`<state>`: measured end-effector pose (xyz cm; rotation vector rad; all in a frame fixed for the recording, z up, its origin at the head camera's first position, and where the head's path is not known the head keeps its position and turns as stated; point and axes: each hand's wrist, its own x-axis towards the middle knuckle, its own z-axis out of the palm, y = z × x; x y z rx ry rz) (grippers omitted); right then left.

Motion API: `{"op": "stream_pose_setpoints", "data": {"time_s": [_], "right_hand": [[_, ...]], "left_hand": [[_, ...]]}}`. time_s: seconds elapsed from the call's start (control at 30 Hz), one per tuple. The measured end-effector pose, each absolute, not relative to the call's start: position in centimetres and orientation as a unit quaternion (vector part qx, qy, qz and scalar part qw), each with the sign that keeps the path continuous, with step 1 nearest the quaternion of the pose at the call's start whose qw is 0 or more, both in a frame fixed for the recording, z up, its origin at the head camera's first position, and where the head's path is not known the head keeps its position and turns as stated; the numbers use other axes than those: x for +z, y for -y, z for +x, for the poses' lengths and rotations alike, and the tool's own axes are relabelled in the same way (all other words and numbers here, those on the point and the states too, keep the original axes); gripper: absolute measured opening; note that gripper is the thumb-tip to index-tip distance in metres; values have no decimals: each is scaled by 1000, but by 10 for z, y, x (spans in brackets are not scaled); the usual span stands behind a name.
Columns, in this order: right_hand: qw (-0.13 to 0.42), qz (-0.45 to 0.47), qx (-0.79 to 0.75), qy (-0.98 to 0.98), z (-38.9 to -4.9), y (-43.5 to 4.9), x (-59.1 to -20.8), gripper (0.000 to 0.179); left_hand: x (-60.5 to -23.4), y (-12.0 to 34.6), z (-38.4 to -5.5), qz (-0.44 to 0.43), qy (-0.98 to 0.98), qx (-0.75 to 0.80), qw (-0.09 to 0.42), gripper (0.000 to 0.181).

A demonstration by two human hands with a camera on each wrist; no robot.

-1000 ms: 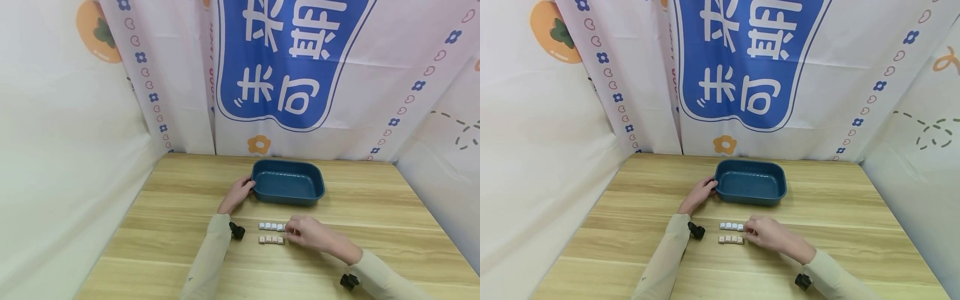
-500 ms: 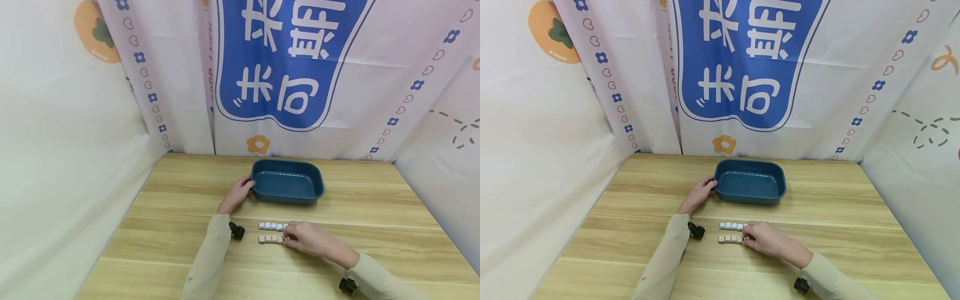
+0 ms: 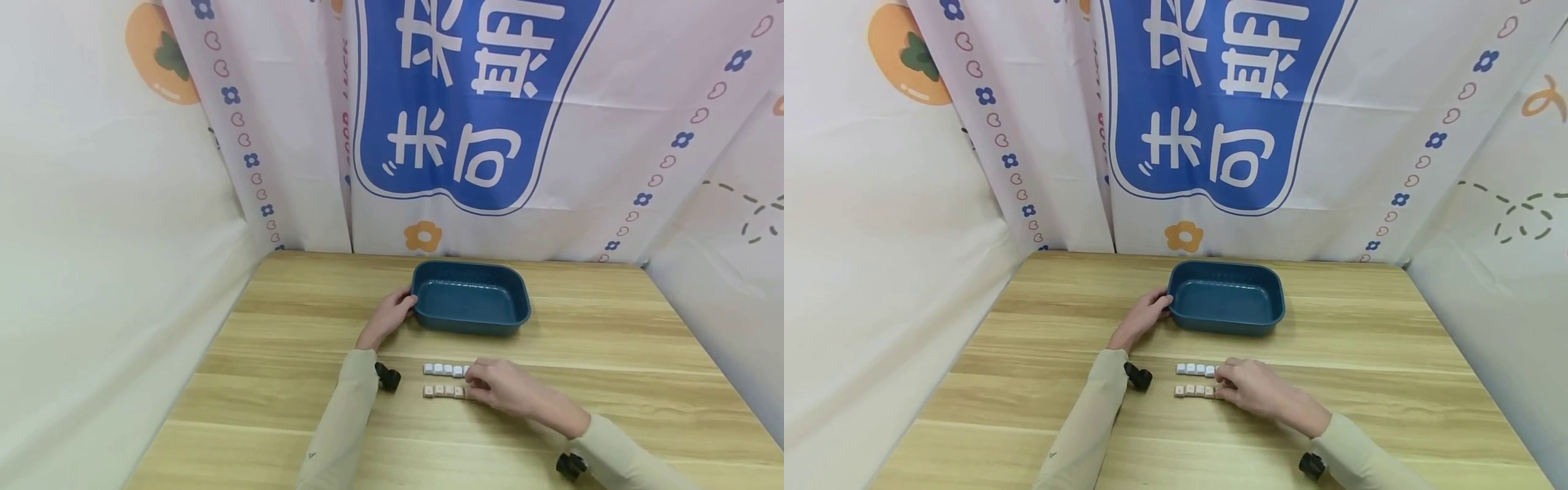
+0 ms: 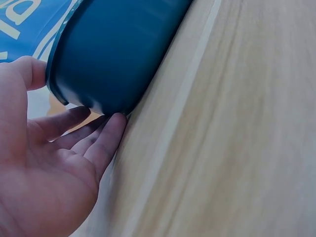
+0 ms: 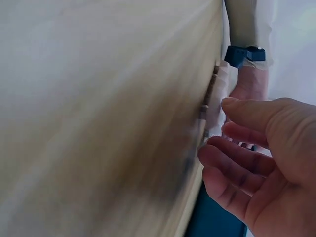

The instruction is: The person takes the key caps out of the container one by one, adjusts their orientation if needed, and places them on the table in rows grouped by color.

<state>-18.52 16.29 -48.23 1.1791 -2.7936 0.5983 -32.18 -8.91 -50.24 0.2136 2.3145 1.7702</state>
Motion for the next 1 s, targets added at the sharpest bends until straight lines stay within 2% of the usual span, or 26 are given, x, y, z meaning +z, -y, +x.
{"op": "stream_pose_setpoints", "data": {"time_s": [0.23,0.53,0.7,1.0], "right_hand": [[68,386,192,900,-191,-168,-476,4],[74,369,195,906,-211,-183,-464,6],[97,364,214,901,-224,-200,-449,7],[110,328,215,913,-245,-236,-429,10]], "left_hand": [[-505,98,-321,72,-775,617,114,49],[-494,109,-323,70,-795,594,101,47],[-472,119,-330,90,-828,546,86,48],[-417,137,-345,148,-866,477,28,44]]}}
